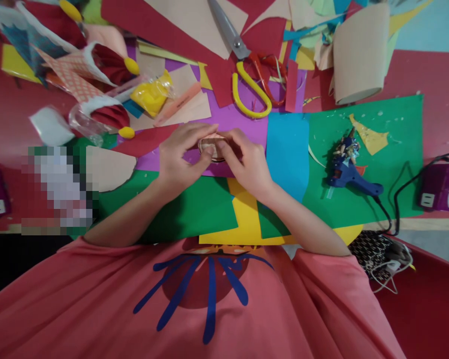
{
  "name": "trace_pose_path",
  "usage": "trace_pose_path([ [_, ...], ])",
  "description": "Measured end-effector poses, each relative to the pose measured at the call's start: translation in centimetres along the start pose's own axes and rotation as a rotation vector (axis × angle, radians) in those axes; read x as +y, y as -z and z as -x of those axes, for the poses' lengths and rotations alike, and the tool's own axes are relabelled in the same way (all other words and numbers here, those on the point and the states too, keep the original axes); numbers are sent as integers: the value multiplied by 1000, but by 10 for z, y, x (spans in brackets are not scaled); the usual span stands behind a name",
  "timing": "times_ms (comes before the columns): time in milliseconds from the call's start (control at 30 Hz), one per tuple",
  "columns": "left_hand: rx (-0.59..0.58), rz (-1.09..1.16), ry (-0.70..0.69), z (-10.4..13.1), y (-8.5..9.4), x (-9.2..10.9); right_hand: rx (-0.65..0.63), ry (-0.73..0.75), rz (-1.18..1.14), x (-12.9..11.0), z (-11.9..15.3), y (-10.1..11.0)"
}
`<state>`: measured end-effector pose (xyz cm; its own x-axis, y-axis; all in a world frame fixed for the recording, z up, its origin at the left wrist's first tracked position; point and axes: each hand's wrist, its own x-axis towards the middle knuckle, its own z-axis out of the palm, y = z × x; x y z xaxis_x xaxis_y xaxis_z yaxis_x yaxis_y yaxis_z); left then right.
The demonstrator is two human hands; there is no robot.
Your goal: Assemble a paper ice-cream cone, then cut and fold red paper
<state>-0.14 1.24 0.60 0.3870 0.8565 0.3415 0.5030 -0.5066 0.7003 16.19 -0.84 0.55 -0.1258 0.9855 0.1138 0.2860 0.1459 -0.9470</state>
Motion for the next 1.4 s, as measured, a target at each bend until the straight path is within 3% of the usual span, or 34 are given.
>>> trace_pose_path([
  [167,66,133,123,1,-5,3,10,-20,-49,2,1,-4],
  [333,94,257,143,2,-9,-1,-10,-49,-100,7,0,-9],
  [500,70,232,87,4,-9,-1,17,-96,-171,11,-2,-11],
  [700,89,224,116,4,-10,-2,-58,-96,-248,9,0,-9],
  [833,135,125,-44,4,-4,1,-81,-82,-253,7,1,-8],
  [900,79,34,-156,1,1,2,-74,-50,-202,9,-1,-8],
  [967,-67,-16,-207,-3,4,-1,-57,-27,-164,12,-2,-8],
  [1133,-232,34,-105,-8,2,-18,-56,-25,-177,19,-3,-8],
  [1267,-319,95,-14,-5,0,-21,-68,-6,-25,16,-1,-3],
  [1333,-336,76,14,-4,1,-19,-5,40,66,13,-1,1],
  [1400,-376,65,23,-3,3,-17,40,179,175,11,-1,6],
])
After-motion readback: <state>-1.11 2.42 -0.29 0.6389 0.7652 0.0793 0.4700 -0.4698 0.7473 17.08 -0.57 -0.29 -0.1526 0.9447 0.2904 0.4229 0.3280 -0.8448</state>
